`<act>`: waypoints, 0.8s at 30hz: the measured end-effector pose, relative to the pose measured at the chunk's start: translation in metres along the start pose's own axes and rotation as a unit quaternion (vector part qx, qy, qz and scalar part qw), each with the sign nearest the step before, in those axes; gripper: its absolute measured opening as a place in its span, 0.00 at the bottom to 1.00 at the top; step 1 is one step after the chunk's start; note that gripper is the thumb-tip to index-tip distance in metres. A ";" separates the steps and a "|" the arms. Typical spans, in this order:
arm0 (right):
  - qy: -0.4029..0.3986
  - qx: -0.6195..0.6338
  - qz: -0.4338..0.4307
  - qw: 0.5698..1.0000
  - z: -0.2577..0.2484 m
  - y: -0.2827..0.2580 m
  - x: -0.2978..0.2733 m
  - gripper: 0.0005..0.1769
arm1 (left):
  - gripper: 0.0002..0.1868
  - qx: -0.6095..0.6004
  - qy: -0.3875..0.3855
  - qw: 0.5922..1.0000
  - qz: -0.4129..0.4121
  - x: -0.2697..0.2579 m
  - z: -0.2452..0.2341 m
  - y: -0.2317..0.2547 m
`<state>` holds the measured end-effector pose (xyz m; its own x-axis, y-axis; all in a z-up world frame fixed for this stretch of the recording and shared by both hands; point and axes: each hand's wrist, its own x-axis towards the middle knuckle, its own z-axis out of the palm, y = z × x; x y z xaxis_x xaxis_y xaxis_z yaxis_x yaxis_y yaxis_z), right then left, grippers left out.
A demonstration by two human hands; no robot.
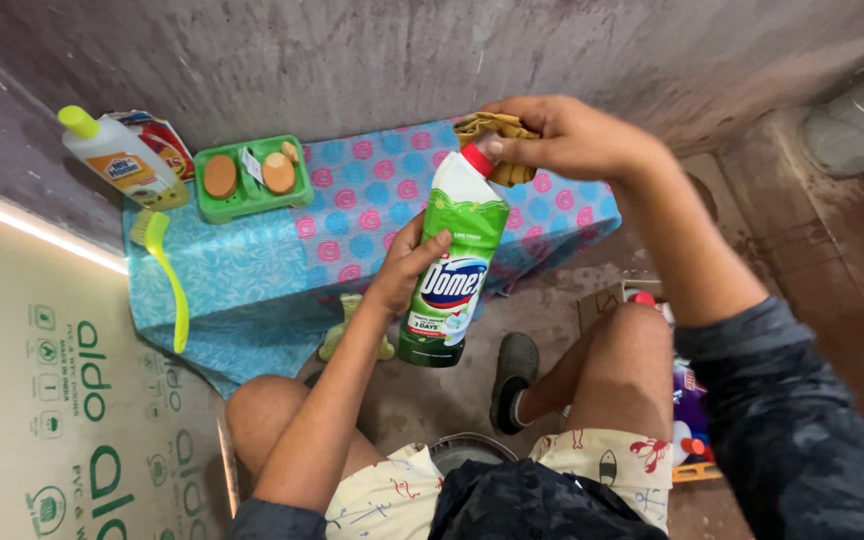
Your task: The person sits on the floor and wipes the exterior of several cleaning product containers using a yellow sponge. They clean a Domex bottle, a Rin Matic pouch, and a Metro bottle, then place each item on a nearby surface.
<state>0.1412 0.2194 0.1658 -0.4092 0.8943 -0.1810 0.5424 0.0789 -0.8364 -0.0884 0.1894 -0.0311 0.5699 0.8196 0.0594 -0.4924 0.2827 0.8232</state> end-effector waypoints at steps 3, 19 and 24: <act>-0.060 -0.014 -0.005 0.998 -0.012 -0.028 -0.004 0.27 | 0.32 -0.032 -0.045 0.998 -0.015 0.000 -0.001 0.006; -0.031 -0.086 0.013 0.996 -0.002 -0.041 -0.009 0.24 | 0.32 -0.023 -0.050 0.998 -0.013 -0.004 -0.001 0.006; -0.085 -0.065 0.042 0.993 -0.013 -0.033 0.002 0.27 | 0.33 -0.055 -0.063 0.996 -0.035 -0.005 0.001 0.003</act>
<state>0.1326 0.2241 0.1998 -0.4704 0.8137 -0.3415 0.6651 0.0727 -0.7432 -0.0923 0.1861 -0.0281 0.6791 0.7297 0.0802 -0.5138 0.3944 0.7619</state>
